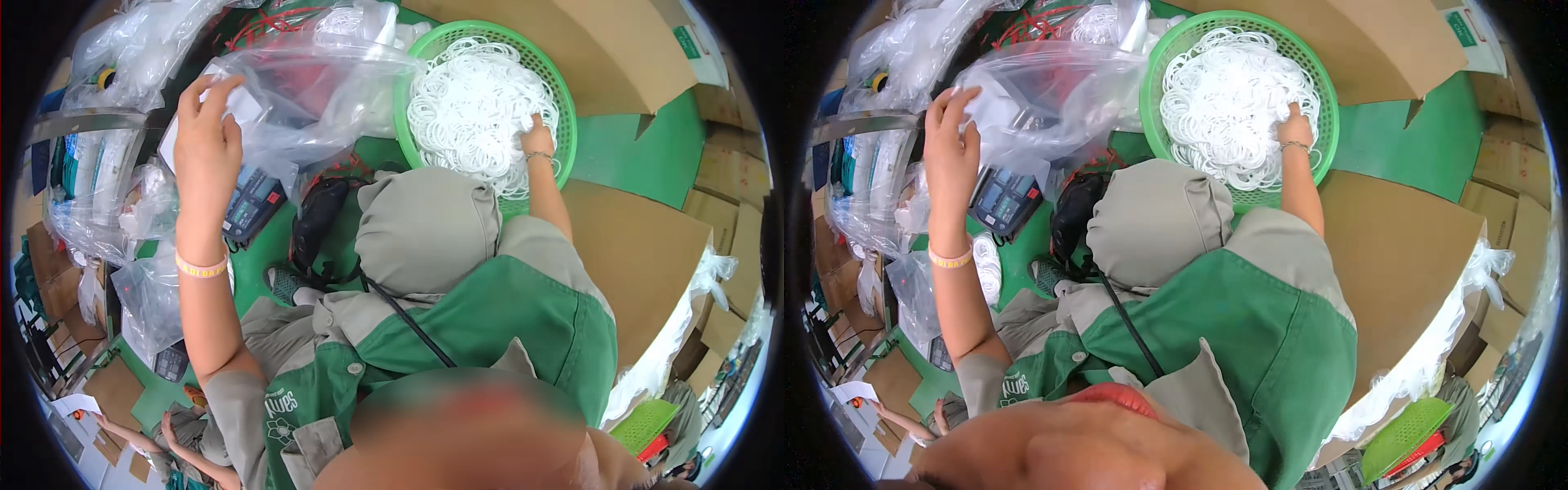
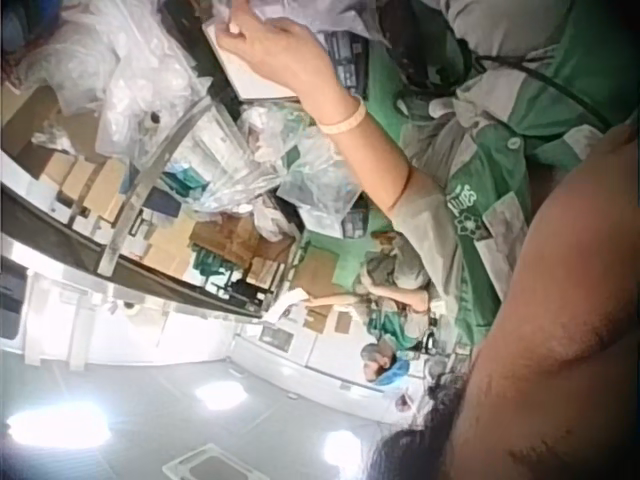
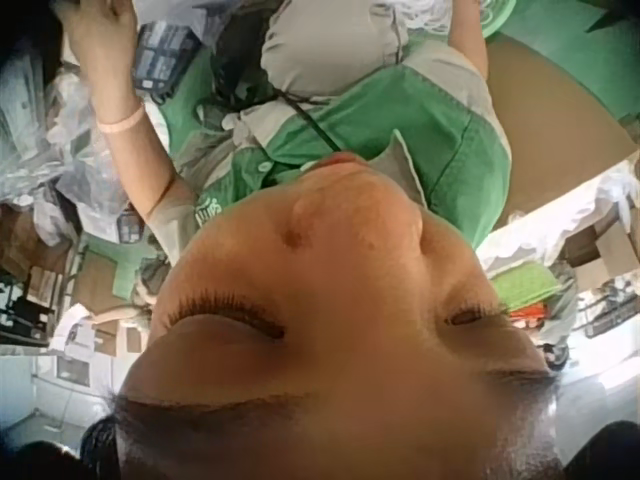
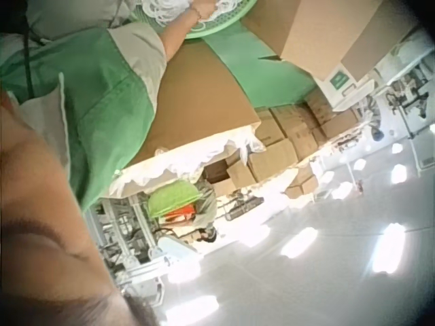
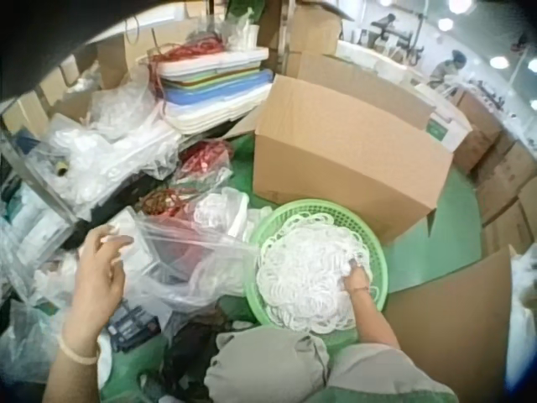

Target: Bagging and weighing small white plastic rings using a digital scale.

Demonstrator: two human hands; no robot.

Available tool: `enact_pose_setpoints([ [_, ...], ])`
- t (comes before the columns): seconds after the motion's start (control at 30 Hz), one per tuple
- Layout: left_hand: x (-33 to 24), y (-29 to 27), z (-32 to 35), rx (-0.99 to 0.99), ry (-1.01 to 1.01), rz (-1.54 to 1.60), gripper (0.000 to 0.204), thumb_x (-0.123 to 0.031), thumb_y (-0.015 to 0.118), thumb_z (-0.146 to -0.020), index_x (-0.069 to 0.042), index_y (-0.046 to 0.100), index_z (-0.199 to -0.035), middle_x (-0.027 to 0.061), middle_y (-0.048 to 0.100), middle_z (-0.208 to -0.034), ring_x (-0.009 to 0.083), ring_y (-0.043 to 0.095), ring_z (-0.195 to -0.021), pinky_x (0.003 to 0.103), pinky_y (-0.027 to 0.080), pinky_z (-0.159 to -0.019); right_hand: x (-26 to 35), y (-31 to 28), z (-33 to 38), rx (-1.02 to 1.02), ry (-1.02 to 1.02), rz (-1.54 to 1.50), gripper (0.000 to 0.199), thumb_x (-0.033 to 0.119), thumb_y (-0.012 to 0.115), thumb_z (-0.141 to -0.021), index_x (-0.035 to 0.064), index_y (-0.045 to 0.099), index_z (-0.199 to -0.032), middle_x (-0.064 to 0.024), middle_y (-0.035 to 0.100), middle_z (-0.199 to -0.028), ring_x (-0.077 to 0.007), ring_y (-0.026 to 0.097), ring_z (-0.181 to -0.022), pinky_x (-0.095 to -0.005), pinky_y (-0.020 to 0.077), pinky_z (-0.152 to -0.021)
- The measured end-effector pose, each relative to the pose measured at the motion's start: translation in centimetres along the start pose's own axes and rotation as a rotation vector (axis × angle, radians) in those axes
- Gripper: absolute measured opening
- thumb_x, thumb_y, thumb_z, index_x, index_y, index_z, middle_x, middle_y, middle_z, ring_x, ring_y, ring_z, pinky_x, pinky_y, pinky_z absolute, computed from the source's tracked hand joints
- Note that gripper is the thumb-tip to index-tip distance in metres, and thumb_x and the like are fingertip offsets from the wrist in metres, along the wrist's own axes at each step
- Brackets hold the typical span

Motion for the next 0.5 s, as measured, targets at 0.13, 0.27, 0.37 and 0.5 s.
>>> enact_pose_setpoints([
  [0.13,1.1,1.2,0.8,-0.06,0.039,0.275,0.021,0.004,0.054,-0.076,-0.006,0.062,-0.092,0.0115,0.056,-0.105,0.027,0.057,-0.087,0.031,0.047,-0.072,-0.1,-4.0,2.1,-0.191,-0.093,-0.135,0.047,0.015,0.06,-0.069,0.0182,0.048,-0.115,-0.0193,0.056,-0.099,-0.037,0.056,-0.089,-0.0432,0.0466,-0.076],
  [0.27,-0.1,1.7,0.4,-0.153,0.041,0.14,0.024,-0.004,0.057,-0.077,-0.011,0.062,-0.099,0.0086,0.056,-0.11,0.0239,0.057,-0.09,0.03,0.047,-0.075,1.9,-6.1,4.7,-0.358,-0.248,-0.406,0.042,0.009,0.064,-0.065,0.0142,0.054,-0.105,-0.0173,0.057,-0.099,-0.0364,0.056,-0.09,-0.0417,0.0455,-0.077],
  [0.37,-0.5,2.8,-0.3,-0.17,-0.024,-0.002,0.04,-0.003,0.054,-0.075,-0.015,0.056,-0.112,0.0068,0.053,-0.116,0.0213,0.059,-0.077,0.029,0.047,-0.067,3.6,-7.7,5.9,-0.434,-0.271,-0.522,0.041,0.004,0.065,-0.063,0.0091,0.055,-0.103,-0.0163,0.058,-0.099,-0.0351,0.056,-0.092,-0.039,0.0451,-0.078],
  [0.5,-0.4,3.7,-0.5,-0.178,0.072,0.196,0.04,0.0,0.052,-0.075,-0.013,0.056,-0.113,0.0087,0.055,-0.113,0.0181,0.058,-0.069,0.026,0.047,-0.063,3.2,-8.1,6.3,-0.493,-0.264,-0.779,0.041,-0.002,0.064,-0.064,0.0045,0.054,-0.104,-0.0116,0.061,-0.097,-0.025,0.058,-0.09,-0.0335,0.0449,-0.08],
])
Point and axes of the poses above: each hand's wrist, its own z-axis away from the middle knuckle, its own y-axis out of the palm, x = y × z, the point moved 3 cm from there along -z, towards the middle knuckle
